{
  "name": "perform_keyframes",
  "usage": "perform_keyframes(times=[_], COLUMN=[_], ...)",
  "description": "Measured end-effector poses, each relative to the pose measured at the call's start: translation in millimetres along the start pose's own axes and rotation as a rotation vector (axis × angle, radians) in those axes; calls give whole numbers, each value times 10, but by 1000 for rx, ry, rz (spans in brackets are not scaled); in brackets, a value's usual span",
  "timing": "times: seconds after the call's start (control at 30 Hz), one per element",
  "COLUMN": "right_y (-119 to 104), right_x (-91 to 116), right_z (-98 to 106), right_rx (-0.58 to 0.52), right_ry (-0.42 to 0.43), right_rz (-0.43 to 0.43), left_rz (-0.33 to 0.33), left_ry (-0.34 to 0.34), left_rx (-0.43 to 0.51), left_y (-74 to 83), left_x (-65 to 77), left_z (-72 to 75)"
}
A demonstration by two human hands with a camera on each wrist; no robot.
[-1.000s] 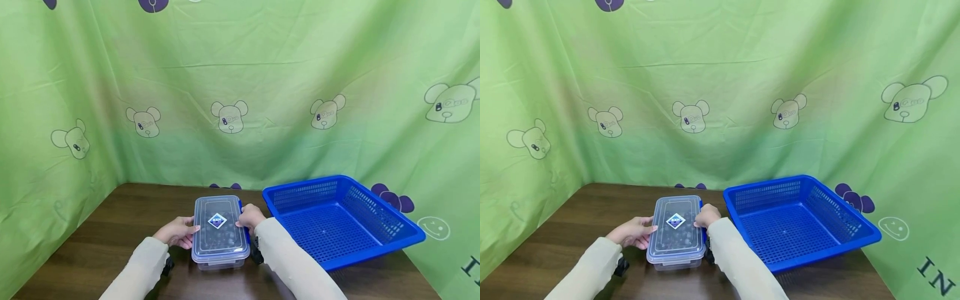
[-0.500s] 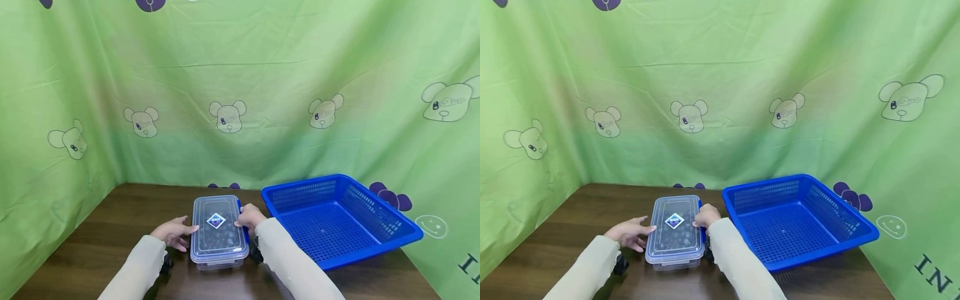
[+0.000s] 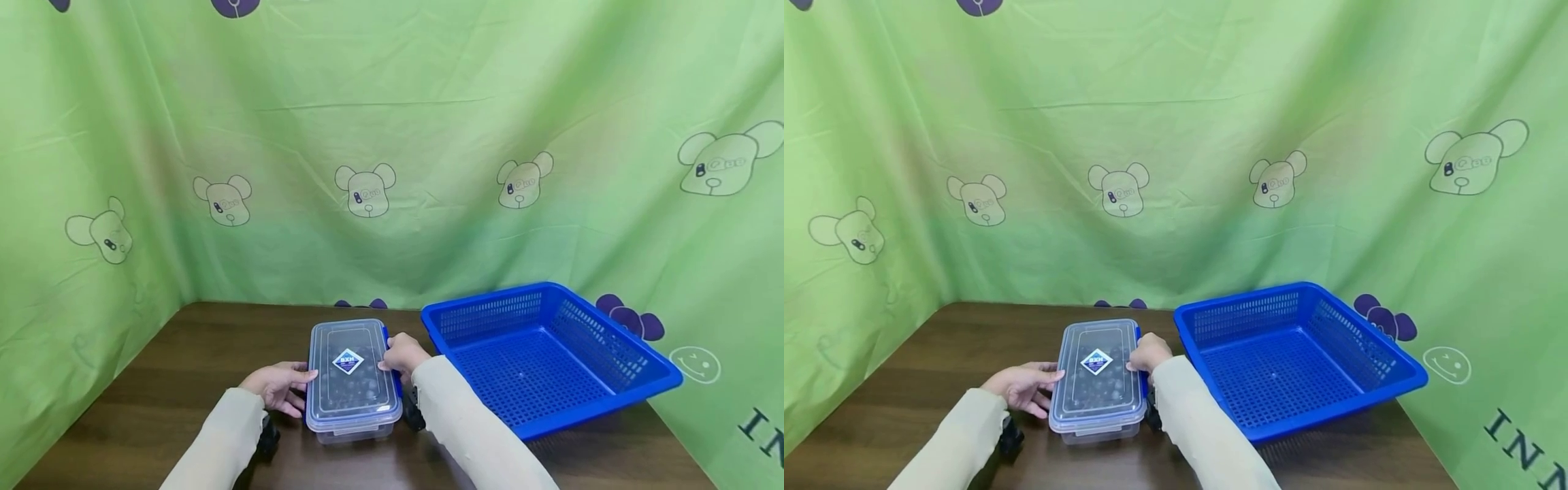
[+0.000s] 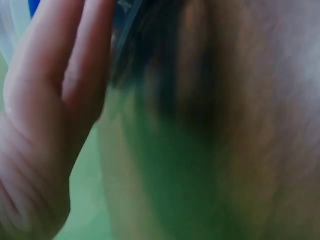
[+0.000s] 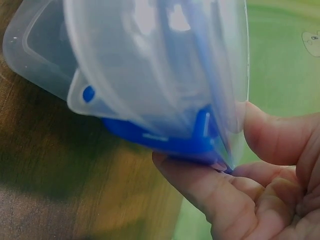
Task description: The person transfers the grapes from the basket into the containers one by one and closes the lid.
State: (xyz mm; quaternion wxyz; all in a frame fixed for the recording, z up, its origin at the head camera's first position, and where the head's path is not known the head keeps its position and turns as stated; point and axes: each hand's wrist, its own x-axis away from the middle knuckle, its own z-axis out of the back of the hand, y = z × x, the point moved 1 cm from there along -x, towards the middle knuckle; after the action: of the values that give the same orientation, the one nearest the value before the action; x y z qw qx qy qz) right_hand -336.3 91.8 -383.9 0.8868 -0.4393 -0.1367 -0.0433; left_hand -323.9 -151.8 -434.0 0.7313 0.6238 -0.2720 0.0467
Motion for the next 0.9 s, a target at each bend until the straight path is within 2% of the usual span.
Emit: perform_keyframes(times=[0.2, 0.37, 0.57, 0.9], right_y=[-3, 11, 7, 6], right_x=[20, 6, 6, 36], right_z=[15, 26, 6, -5], right_rx=[-46, -53, -60, -106], right_ry=[-4, -1, -13, -23], right_rz=[-12, -21, -13, -12], left_rz=[6, -34, -29, -36], left_ry=[98, 170, 210, 206], left_rx=[-164, -272, -276, -250], left_y=[137, 246, 261, 244], left_x=[51, 59, 88, 123], left_z=[-12, -69, -107, -120])
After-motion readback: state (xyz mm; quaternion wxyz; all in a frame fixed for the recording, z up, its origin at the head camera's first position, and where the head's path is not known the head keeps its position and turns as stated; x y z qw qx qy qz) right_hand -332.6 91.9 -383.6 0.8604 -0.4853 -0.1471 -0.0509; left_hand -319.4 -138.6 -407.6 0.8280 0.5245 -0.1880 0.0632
